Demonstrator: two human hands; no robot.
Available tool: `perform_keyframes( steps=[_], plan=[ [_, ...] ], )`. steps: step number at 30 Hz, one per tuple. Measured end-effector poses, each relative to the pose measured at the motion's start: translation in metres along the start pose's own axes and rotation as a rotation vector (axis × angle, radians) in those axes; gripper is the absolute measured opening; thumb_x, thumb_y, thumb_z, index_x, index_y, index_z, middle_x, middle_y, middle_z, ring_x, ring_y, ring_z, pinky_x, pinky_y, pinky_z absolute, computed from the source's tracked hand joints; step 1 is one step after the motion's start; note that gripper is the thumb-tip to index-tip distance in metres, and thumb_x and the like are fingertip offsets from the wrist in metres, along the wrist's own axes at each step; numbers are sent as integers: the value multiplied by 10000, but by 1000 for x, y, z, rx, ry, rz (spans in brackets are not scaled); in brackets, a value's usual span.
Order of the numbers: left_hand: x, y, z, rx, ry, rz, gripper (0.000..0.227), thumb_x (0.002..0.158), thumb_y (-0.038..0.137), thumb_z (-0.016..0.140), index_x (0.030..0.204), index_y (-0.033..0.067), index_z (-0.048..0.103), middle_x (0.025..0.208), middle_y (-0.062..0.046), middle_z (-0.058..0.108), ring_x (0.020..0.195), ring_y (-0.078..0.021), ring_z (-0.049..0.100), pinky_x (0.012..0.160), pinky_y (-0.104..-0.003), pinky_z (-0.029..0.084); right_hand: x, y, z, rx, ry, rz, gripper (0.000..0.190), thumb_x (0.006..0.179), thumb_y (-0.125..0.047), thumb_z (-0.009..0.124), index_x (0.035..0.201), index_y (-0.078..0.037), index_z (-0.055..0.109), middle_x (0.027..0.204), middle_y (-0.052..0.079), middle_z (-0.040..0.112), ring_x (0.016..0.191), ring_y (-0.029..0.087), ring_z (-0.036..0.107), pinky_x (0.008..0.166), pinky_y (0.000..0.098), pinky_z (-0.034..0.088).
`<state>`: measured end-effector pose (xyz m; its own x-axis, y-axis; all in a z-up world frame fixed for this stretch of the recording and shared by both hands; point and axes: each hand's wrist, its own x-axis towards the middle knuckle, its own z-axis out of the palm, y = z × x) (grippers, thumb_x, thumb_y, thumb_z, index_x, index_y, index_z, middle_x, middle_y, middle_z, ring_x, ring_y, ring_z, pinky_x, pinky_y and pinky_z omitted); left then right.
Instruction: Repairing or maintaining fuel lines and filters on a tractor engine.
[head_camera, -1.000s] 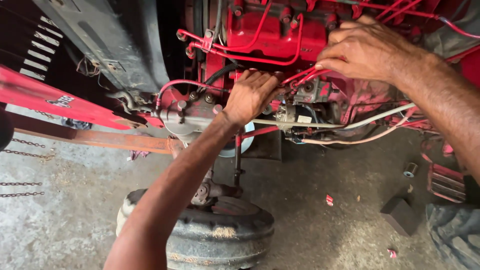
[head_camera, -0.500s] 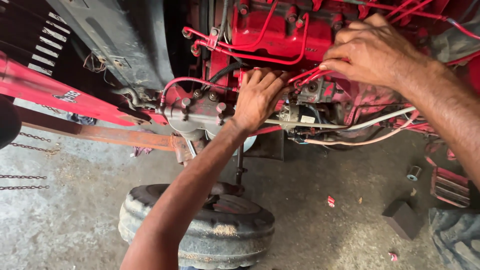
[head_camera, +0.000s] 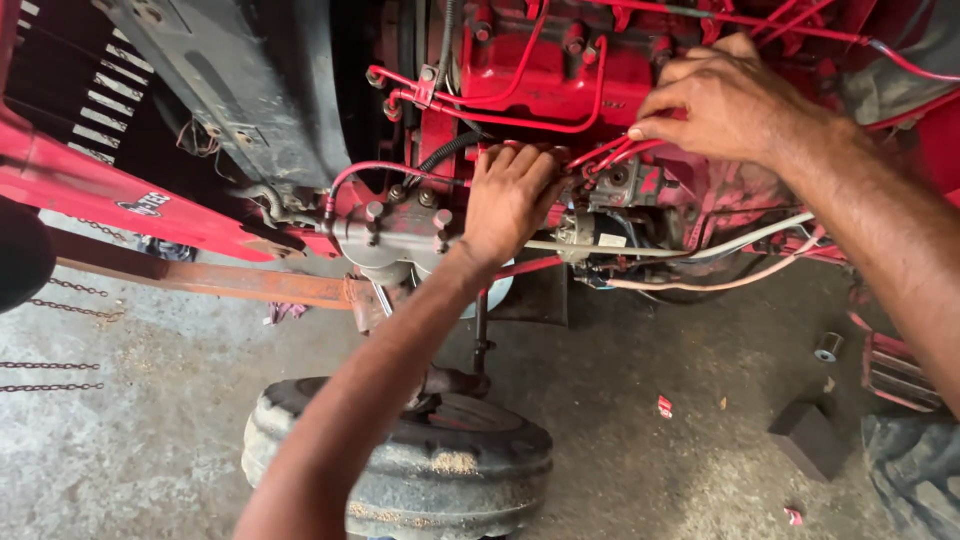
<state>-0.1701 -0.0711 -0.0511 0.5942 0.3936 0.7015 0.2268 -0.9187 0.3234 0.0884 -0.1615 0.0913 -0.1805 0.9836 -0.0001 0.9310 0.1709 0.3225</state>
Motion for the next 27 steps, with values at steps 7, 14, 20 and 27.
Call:
perform_keyframes(
  steps=[7,14,20,27],
  plan=[
    [-1,-13,12,-3,111,157,353,996,320,647,1274,103,620,1049,-30,685,1032,-195,647,1067,-498,405,-5,-6,-4,9,20,10,318,924,-516,696,1003,-232,817,1023,-21,739,1103,200,637,1051,427,362],
    [11,-33,-5,-129,-167,355,374,1015,244,623,1350,77,621,1122,-69,683,1035,-266,640,960,-468,420,-2,-6,-2,-60,24,-14,335,937,-536,680,1009,-238,814,1046,-22,740,1109,214,630,1026,437,360],
    [1,1,3,-139,-112,-94,304,1025,341,674,1218,109,635,1122,-90,659,1095,-302,615,1032,-458,445,-3,-6,-2,2,13,27,353,913,-553,683,979,-232,814,1036,-18,744,1108,212,628,1039,466,344],
    [0,-15,1,-211,-31,148,411,1012,245,641,1366,56,552,1217,-109,639,1136,-280,610,1028,-476,407,-3,-6,0,-12,3,51,366,921,-571,685,992,-238,819,1059,-11,746,1126,207,621,1068,458,329]
  ],
)
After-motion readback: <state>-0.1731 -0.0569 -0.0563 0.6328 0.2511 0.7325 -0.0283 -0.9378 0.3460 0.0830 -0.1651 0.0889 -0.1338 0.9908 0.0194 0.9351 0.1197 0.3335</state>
